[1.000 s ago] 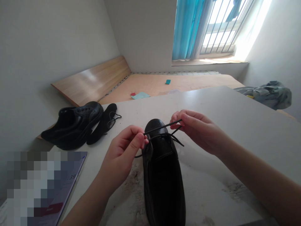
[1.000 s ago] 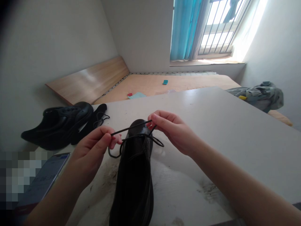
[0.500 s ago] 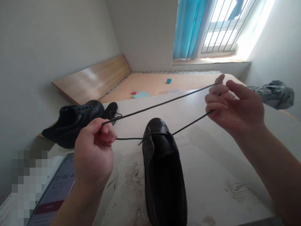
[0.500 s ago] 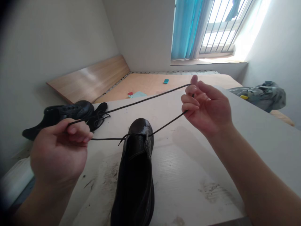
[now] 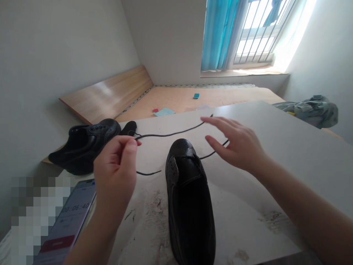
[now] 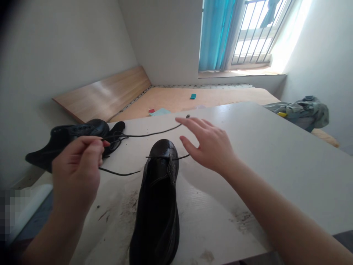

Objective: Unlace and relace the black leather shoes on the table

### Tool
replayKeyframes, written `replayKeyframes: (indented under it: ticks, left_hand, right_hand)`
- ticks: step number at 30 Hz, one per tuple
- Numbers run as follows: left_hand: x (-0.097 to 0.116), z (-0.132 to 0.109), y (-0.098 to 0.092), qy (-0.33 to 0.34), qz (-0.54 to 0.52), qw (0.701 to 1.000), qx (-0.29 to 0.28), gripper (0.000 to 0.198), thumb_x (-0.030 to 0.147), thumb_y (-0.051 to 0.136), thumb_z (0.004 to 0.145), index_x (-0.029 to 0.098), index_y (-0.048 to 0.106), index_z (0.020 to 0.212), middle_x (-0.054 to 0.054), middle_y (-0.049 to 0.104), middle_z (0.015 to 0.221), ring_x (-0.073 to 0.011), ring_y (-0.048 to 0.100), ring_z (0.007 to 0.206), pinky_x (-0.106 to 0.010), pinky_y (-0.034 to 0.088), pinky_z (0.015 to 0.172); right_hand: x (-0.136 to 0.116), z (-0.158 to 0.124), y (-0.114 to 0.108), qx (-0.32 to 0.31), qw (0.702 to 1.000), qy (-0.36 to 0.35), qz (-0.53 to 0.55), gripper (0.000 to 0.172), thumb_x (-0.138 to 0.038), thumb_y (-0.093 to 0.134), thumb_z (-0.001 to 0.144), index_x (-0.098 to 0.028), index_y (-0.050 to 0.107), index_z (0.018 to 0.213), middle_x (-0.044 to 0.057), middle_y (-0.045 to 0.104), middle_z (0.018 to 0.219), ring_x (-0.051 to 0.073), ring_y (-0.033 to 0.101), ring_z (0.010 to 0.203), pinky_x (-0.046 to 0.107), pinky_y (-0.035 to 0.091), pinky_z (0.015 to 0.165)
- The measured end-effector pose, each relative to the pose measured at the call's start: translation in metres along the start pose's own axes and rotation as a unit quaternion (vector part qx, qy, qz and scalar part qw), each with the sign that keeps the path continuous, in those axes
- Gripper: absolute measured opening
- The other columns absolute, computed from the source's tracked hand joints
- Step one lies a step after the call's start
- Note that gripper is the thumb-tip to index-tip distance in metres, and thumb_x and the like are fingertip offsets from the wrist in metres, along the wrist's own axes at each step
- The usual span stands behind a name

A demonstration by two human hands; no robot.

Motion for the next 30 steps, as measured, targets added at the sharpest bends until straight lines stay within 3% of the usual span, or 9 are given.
replayKeyframes:
  ticks: [4,9,12,16,18,21,23,28,30]
  left_hand:
    - [-0.002,-0.012,0.032,0.015,0.126,0.979,-0.159,0.019,0.039,0.053,0.088,0.022,0.058,0.081,0.003,0.055,0.067,-0.0137,0.049,0.059,-0.026,0.034,0.054]
    - [-0.015,-0.031,0.064,-0.044,0.081,0.949,-0.301,0.029,0.044,0.046,0.09,0.021,0.049,0.073,0.005,0.047,0.06,-0.0142,0.046,0.057,-0.026,0.032,0.055]
    - [-0.016,-0.034,0.07,-0.067,0.026,0.944,-0.321,0.035,0.044,0.043,0.092,0.021,0.044,0.066,0.005,0.042,0.059,-0.0137,0.043,0.058,-0.026,0.032,0.055]
    - [-0.017,-0.033,0.069,-0.098,-0.041,0.946,-0.308,0.033,0.041,0.044,0.093,0.02,0.049,0.067,0.004,0.046,0.061,-0.013,0.043,0.059,-0.025,0.034,0.055]
    - [-0.017,-0.033,0.068,-0.103,-0.07,0.947,-0.295,0.029,0.039,0.044,0.093,0.019,0.055,0.075,0.003,0.049,0.064,-0.0129,0.046,0.061,-0.025,0.036,0.056]
    - [-0.015,-0.032,0.065,-0.103,-0.092,0.95,-0.279,0.026,0.038,0.044,0.094,0.019,0.059,0.083,0.001,0.054,0.069,-0.0138,0.051,0.065,-0.025,0.038,0.056]
    - [-0.012,-0.032,0.064,-0.092,-0.084,0.953,-0.277,0.025,0.037,0.045,0.093,0.019,0.062,0.086,-0.001,0.059,0.074,-0.0152,0.054,0.068,-0.025,0.04,0.058]
    - [-0.001,-0.031,0.061,-0.051,-0.057,0.961,-0.266,0.023,0.034,0.049,0.091,0.021,0.067,0.091,-0.002,0.065,0.083,-0.0168,0.058,0.075,-0.026,0.042,0.063]
    - [0.0,-0.031,0.06,-0.052,-0.064,0.962,-0.26,0.022,0.033,0.049,0.091,0.021,0.068,0.09,-0.002,0.066,0.083,-0.0171,0.059,0.076,-0.027,0.044,0.065]
  right_hand:
    - [-0.009,-0.01,0.045,-0.25,0.955,-0.014,0.159,0.02,-0.035,0.05,0.091,-0.022,0.065,0.098,0.005,0.063,0.098,0.014,0.054,0.072,0.027,0.041,0.062]
    - [-0.011,-0.022,0.063,-0.377,0.887,-0.004,0.266,0.022,-0.037,0.052,0.09,-0.018,0.057,0.079,0.002,0.053,0.079,0.013,0.045,0.068,0.026,0.037,0.061]
    - [-0.006,-0.017,0.063,-0.356,0.874,0.029,0.329,0.03,-0.041,0.047,0.093,-0.018,0.05,0.073,0.0,0.044,0.072,0.013,0.04,0.066,0.026,0.034,0.06]
    - [0.015,-0.001,0.043,-0.18,0.874,0.114,0.437,0.031,-0.033,0.049,0.09,-0.018,0.042,0.064,0.0,0.04,0.073,0.012,0.037,0.067,0.027,0.032,0.063]
    - [0.021,0.0,0.038,-0.13,0.83,0.165,0.517,0.029,-0.026,0.054,0.085,-0.018,0.039,0.061,0.001,0.045,0.08,0.01,0.036,0.066,0.026,0.029,0.06]
    - [0.026,-0.002,0.039,-0.091,0.731,0.242,0.631,0.032,-0.018,0.058,0.077,-0.018,0.03,0.062,0.002,0.053,0.086,0.009,0.036,0.061,0.026,0.023,0.053]
    - [0.028,-0.003,0.039,-0.079,0.703,0.261,0.657,0.034,-0.017,0.058,0.078,-0.019,0.027,0.064,0.0,0.052,0.072,0.008,0.034,0.056,0.025,0.02,0.05]
    - [0.02,-0.009,0.049,-0.152,0.739,0.245,0.609,0.016,-0.022,0.058,0.087,-0.021,0.043,0.082,-0.009,0.027,0.051,0.008,0.02,0.05,0.025,0.015,0.049]
    - [0.011,-0.012,0.053,-0.184,0.718,0.24,0.628,0.013,-0.024,0.06,0.087,-0.021,0.047,0.089,-0.008,0.028,0.054,0.008,0.022,0.051,0.024,0.017,0.049]
Point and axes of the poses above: each hand's wrist, its own z-axis towards the middle knuckle, its own y-axis out of the palm, x = y × z, the point moved 8 cm from there along z, towards the middle knuckle
